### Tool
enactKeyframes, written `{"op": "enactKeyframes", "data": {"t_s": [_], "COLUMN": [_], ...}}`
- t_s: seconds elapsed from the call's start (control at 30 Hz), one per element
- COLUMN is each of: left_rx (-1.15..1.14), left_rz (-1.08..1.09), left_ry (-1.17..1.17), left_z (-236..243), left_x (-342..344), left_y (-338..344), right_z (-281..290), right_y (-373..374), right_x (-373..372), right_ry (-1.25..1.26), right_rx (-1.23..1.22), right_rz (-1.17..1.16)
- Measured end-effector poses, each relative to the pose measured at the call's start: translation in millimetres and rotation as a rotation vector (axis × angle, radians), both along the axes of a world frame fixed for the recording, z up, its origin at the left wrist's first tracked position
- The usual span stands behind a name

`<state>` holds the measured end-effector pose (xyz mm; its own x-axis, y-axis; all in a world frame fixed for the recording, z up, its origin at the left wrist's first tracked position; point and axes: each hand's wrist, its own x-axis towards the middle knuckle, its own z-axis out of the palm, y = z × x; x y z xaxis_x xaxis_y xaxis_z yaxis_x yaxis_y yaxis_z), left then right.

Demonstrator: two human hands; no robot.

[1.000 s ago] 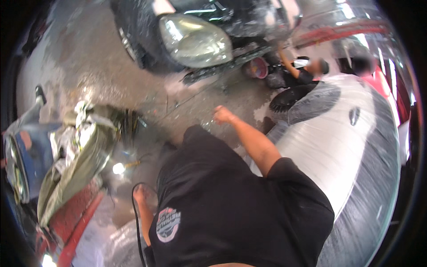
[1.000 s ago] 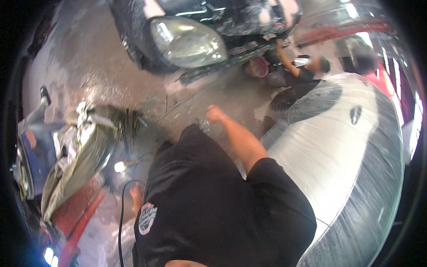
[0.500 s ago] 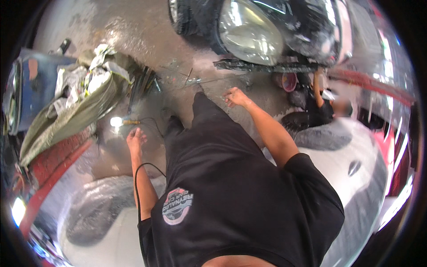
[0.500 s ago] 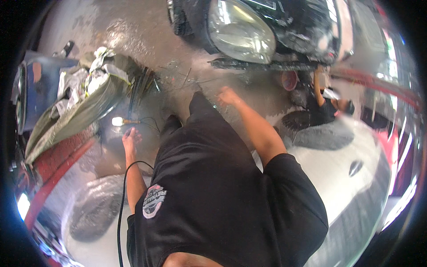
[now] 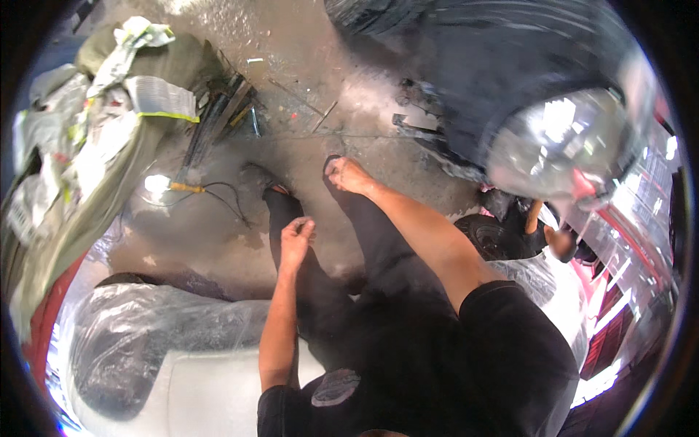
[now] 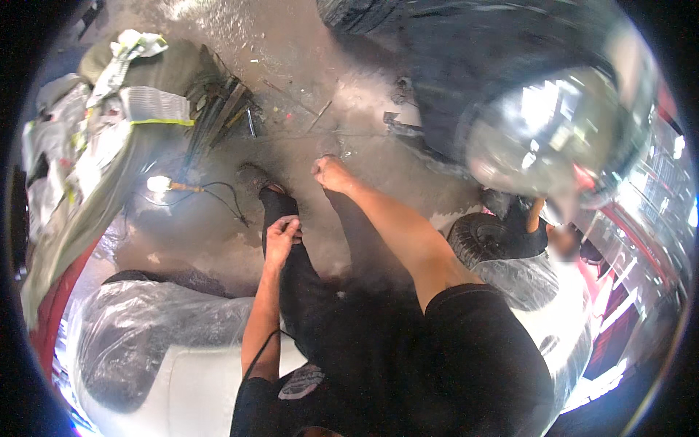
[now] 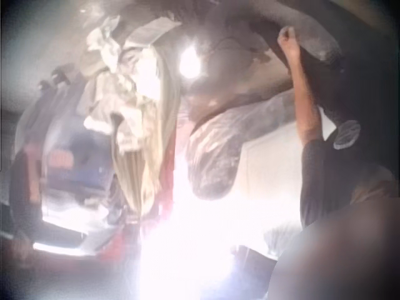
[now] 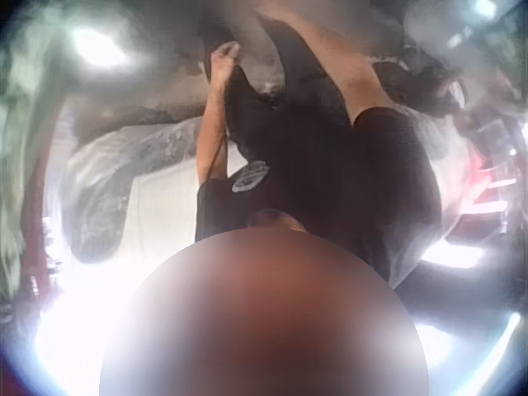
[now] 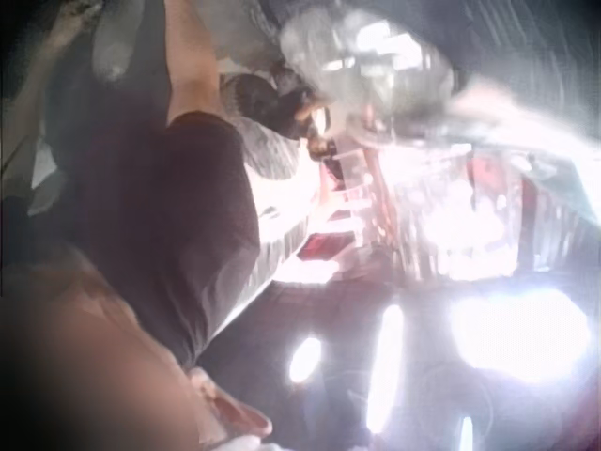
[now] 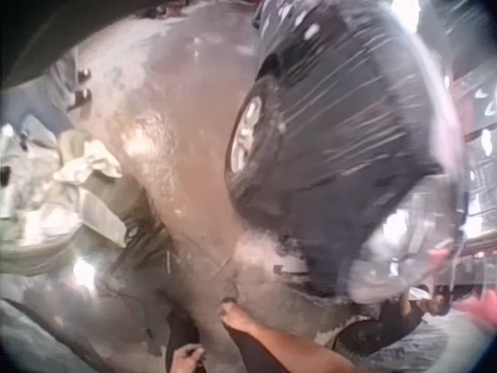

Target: The person kneels under the front bumper of a car and uses a wrench to tighten bolts securing the headlight assembly. They then stand and adjust the headlight lens and surrounding trim by hand, pressing and aligning the components. Another person is visible nearby working on the vehicle.

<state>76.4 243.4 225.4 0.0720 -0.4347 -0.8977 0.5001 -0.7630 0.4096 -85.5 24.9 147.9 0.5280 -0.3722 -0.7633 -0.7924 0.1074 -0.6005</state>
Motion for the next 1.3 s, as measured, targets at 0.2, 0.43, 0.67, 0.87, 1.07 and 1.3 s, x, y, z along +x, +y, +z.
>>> {"op": "enactKeyframes", "data": {"t_s": [0.2,0.43,0.67,0.87,1.07,1.3], "left_rx": [0.107,0.112,0.109,0.129,0.078,0.072], "left_rz": [0.318,0.271,0.472,0.441,0.427,0.523], "left_ry": [0.153,0.268,0.318,0.342,0.297,0.265], "left_z": [-135,-179,-174,-174,-184,-202], "left_x": [-15,-8,45,45,31,36], "left_y": [-31,-52,-78,-82,-77,-90], "right_z": [-201,-342,-409,-411,-405,-308], "right_y": [-38,-140,-171,-172,-166,-20], "right_x": [36,112,163,144,121,102], "right_ry": [0.05,0.146,0.209,0.202,0.205,-0.107], "right_rx": [-0.453,-0.596,-0.663,-0.721,-0.619,-0.007], "right_rz": [0.239,0.188,0.092,-0.171,0.001,-0.598]}}
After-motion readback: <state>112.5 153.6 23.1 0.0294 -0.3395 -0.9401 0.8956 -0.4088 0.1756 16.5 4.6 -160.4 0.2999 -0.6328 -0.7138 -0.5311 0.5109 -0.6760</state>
